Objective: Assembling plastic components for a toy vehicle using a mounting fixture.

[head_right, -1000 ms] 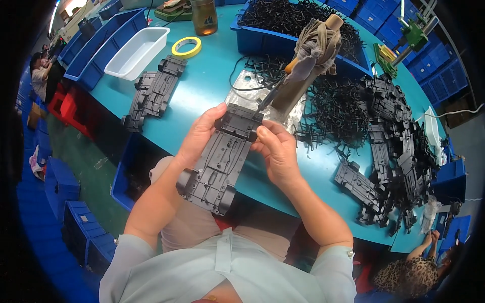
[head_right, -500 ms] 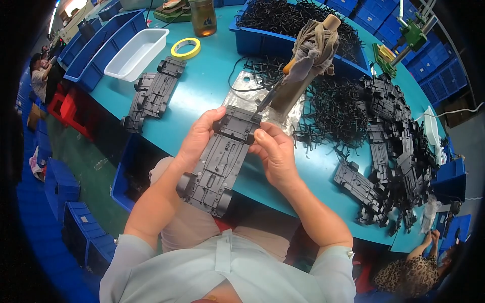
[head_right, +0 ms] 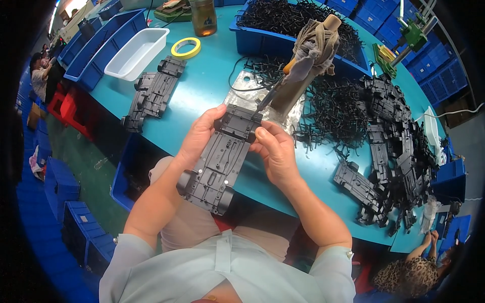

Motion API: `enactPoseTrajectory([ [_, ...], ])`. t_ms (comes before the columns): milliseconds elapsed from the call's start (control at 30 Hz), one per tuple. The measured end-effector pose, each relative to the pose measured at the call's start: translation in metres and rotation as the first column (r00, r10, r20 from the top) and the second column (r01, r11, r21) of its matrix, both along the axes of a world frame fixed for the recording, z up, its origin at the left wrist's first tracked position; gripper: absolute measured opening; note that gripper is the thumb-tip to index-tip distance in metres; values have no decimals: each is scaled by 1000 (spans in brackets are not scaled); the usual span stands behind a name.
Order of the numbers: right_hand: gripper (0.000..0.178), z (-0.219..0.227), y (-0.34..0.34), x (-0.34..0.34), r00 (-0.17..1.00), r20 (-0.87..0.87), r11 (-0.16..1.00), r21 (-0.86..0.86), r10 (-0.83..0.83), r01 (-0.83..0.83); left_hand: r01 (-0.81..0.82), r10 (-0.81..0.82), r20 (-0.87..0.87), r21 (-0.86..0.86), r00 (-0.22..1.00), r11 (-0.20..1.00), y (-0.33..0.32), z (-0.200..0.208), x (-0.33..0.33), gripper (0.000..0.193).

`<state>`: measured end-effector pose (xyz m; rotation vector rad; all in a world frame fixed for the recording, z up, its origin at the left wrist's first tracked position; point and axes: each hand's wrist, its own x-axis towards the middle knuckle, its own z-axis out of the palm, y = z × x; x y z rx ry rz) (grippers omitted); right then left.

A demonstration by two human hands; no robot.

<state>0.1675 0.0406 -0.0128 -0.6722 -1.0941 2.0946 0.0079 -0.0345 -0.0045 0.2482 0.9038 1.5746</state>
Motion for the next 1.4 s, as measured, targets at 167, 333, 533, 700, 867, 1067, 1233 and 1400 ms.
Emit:
enactPoseTrajectory([
  [167,32,-5,2,3,999,-17,999,4,34,-34,27,-27,-20,-14,999,1000,-1,2,1,32],
  [333,30,-1,0,5,999,-28,999,10,41,-40,34,-35,-30,-15,999,999,-1,0,1,32],
  [533,31,0,1,3,1000,-25,1000,9,14,-14,18,-18,-32,-4,999,1000,0,3,2,32],
  [700,35,-5,4,7,999,18,999,-1,33,-33,-49,45,-82,-41,996,998,-4,10,9,24],
  [867,38,-5,2,7,990,74,990,57,121,-125,-202,203,-55,27,978,979,-12,-3,14,10],
  [1067,37,-7,-7,13,982,172,988,117,75,-96,-282,292,-248,73,924,957,-21,-13,25,6],
  [1233,10,-4,-15,16,979,192,992,90,73,-91,-338,343,-321,73,883,938,-33,-16,49,7],
  [1400,11,-5,-23,16,963,222,975,125,154,-185,-365,373,-336,90,865,927,-47,-23,56,8],
])
